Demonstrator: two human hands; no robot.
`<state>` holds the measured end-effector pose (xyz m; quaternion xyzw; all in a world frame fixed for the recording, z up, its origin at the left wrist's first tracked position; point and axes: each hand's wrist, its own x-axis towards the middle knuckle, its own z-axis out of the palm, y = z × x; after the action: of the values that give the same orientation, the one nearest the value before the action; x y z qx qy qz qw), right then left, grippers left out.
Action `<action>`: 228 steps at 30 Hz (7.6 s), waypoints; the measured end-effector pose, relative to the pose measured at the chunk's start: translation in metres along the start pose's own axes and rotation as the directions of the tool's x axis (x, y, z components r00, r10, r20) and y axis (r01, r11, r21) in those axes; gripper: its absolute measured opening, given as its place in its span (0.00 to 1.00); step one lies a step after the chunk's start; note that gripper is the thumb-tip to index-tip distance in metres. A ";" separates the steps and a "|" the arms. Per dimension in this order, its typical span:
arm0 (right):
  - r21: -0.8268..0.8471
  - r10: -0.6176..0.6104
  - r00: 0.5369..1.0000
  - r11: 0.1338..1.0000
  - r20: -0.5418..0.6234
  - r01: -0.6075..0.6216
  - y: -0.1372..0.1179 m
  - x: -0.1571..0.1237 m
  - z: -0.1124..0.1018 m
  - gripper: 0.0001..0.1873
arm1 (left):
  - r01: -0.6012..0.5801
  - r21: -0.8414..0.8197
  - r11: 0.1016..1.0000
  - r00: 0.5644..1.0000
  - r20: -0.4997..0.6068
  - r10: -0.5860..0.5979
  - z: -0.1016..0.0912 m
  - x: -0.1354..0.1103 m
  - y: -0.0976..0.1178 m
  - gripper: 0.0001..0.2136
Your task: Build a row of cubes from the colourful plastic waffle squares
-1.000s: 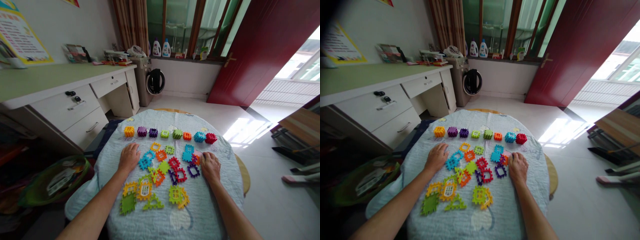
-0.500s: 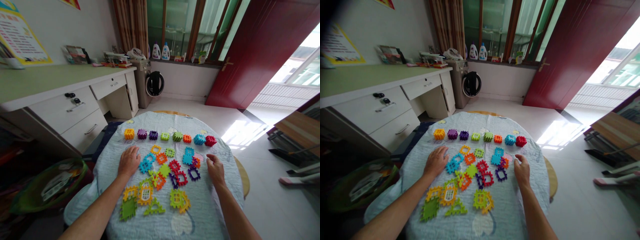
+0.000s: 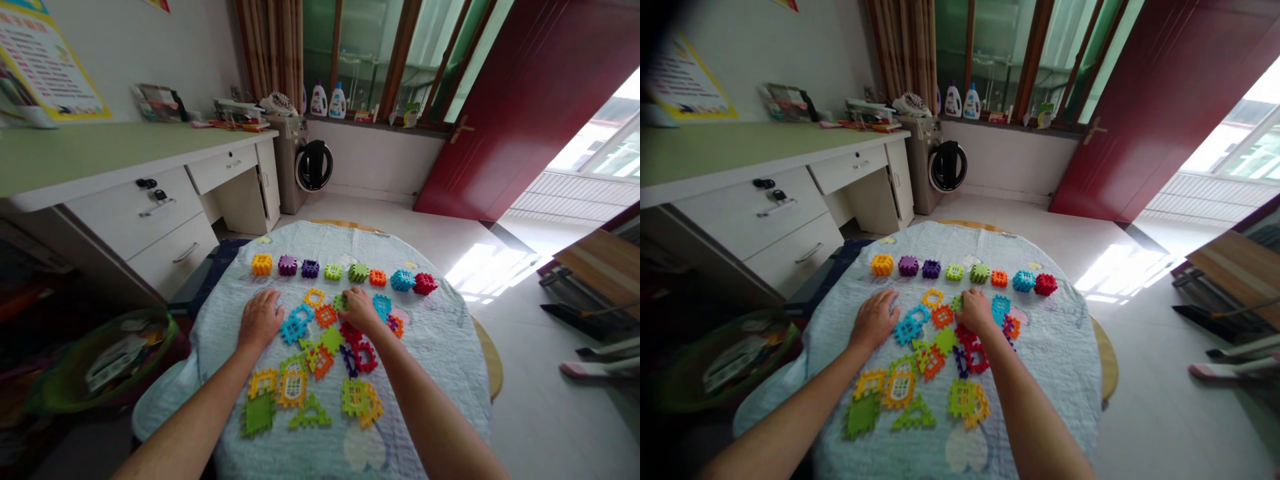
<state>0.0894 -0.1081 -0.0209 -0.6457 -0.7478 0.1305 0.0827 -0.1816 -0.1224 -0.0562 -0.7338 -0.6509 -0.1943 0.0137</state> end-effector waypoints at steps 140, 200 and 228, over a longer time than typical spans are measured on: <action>0.008 0.226 0.946 0.973 -0.230 -0.231 0.153 -0.070 -0.032 0.22 | -0.014 -0.096 0.995 0.989 -0.146 0.000 0.013 0.002 -0.021 0.12; -0.184 0.118 0.991 0.975 -0.059 -0.127 0.189 0.043 -0.093 0.31 | -0.024 -0.123 0.992 0.987 -0.160 0.004 0.014 0.001 -0.022 0.11; 0.222 0.193 0.855 0.970 -0.481 -0.094 0.157 -0.121 0.013 0.15 | 0.024 -0.159 0.987 0.990 -0.132 -0.045 0.004 -0.001 -0.012 0.11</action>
<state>0.2523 -0.2083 -0.0753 -0.7006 -0.6345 0.0360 0.3245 -0.1917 -0.1204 -0.0631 -0.7065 -0.6437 -0.2943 -0.0033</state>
